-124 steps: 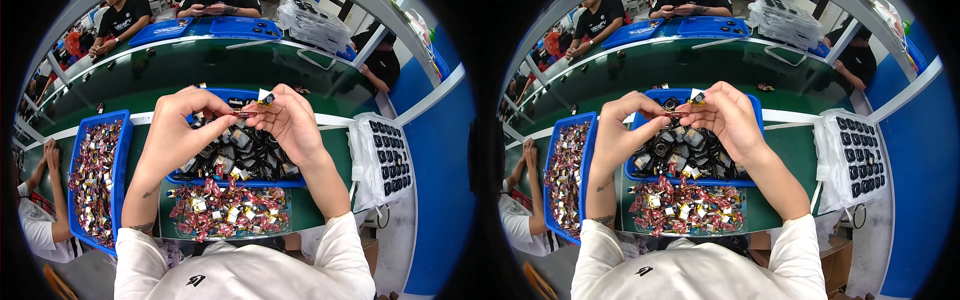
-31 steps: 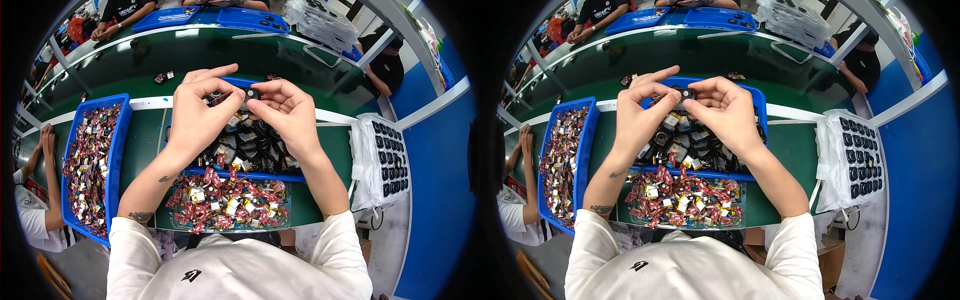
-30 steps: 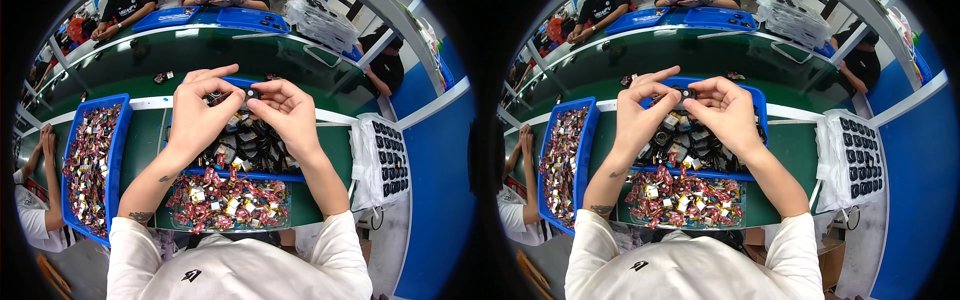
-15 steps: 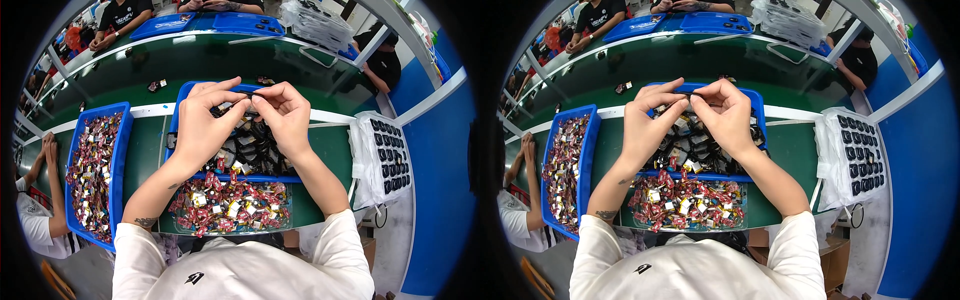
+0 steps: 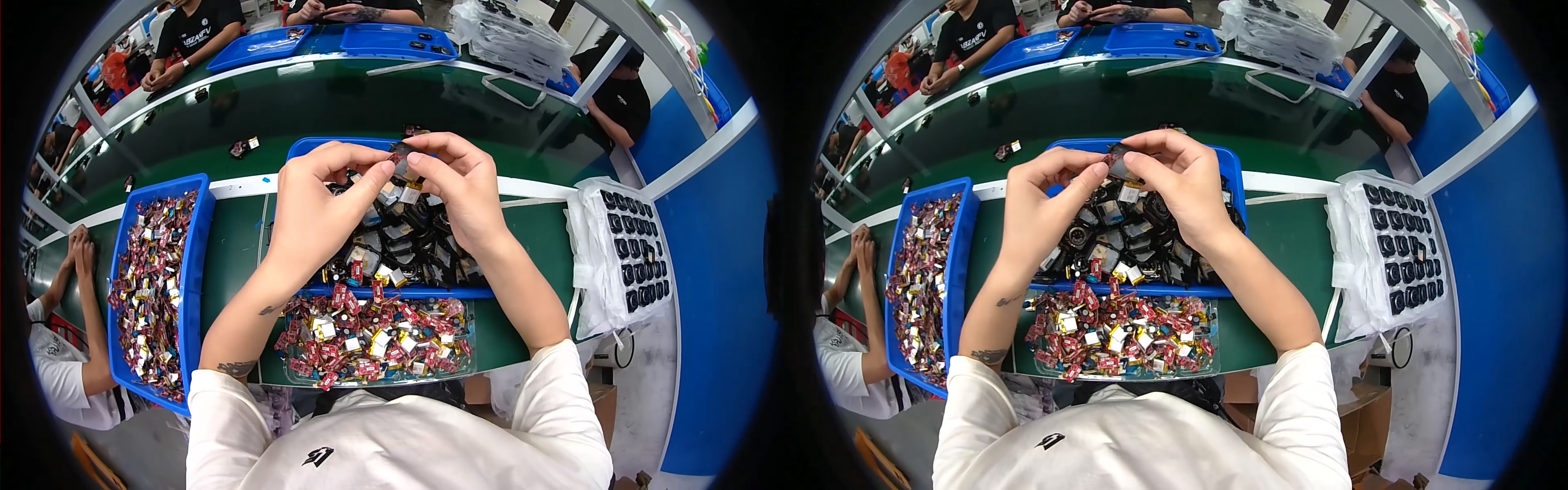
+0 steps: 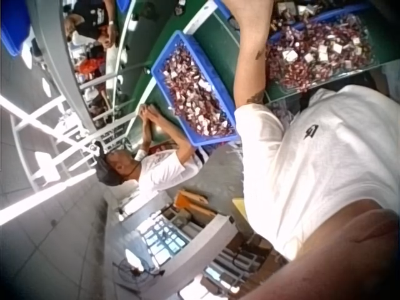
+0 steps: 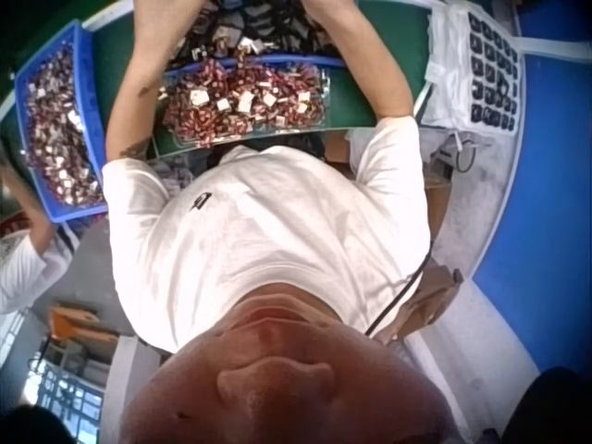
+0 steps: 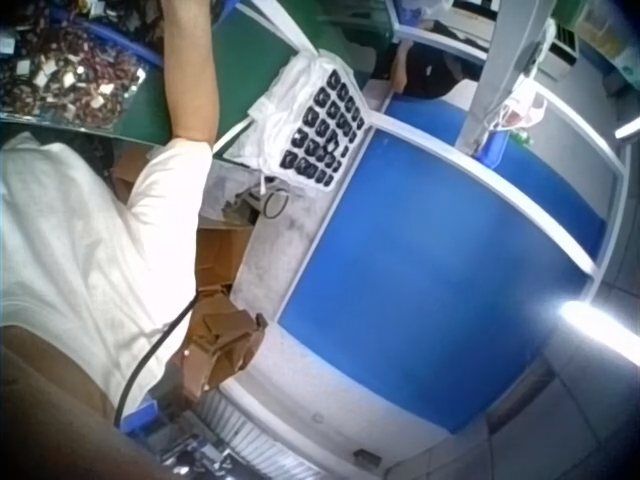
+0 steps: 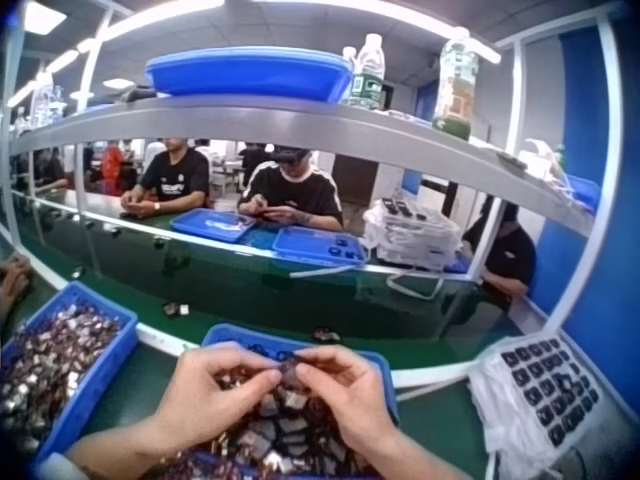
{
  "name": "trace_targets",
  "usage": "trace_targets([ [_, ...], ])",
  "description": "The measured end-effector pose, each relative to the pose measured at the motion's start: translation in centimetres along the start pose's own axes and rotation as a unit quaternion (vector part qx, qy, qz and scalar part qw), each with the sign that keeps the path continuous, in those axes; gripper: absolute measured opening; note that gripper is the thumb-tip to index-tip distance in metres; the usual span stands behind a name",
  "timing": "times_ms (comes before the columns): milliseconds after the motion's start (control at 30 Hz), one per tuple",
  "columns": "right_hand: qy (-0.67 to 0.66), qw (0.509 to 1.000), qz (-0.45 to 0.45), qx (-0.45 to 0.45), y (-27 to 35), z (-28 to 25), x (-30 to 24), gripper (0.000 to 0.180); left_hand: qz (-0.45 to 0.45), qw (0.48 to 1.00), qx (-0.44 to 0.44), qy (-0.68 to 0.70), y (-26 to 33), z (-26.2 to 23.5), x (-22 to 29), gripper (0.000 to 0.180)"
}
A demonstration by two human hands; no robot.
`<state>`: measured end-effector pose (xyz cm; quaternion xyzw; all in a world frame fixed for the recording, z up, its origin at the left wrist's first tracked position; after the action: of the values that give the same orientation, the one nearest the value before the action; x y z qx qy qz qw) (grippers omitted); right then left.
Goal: The person is assembling and sorting small electronic components on an industrial assembly line.
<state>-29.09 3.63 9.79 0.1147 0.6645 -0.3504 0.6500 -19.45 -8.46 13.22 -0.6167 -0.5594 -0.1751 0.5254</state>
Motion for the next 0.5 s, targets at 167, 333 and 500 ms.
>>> trace_targets([
  [167,0.045,0.997,-0.063,0.017,0.2,0.0,-1.2,0.012,-0.091,0.966,-0.066,0.233,0.0,1.7,-2.4,0.017],
  [333,0.085,0.993,-0.077,0.011,0.4,0.5,-1.9,0.012,-0.106,0.968,-0.053,0.22,-0.2,1.5,-3.2,0.017],
  [500,0.071,0.994,-0.086,-0.016,0.3,0.7,-2.3,0.014,-0.09,0.978,-0.047,0.182,-0.7,1.4,-3.1,0.018],
])
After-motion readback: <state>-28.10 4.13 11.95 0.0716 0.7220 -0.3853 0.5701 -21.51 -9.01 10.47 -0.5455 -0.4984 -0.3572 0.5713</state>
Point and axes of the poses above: each hand's wrist, its own y-axis away from the middle knuckle, its own z-axis out of the palm, x = y × z, the point moved 9 cm from there along -y, towards the middle knuckle, and after that the axes turned 11 degrees about -x, right-handed, at the moved point
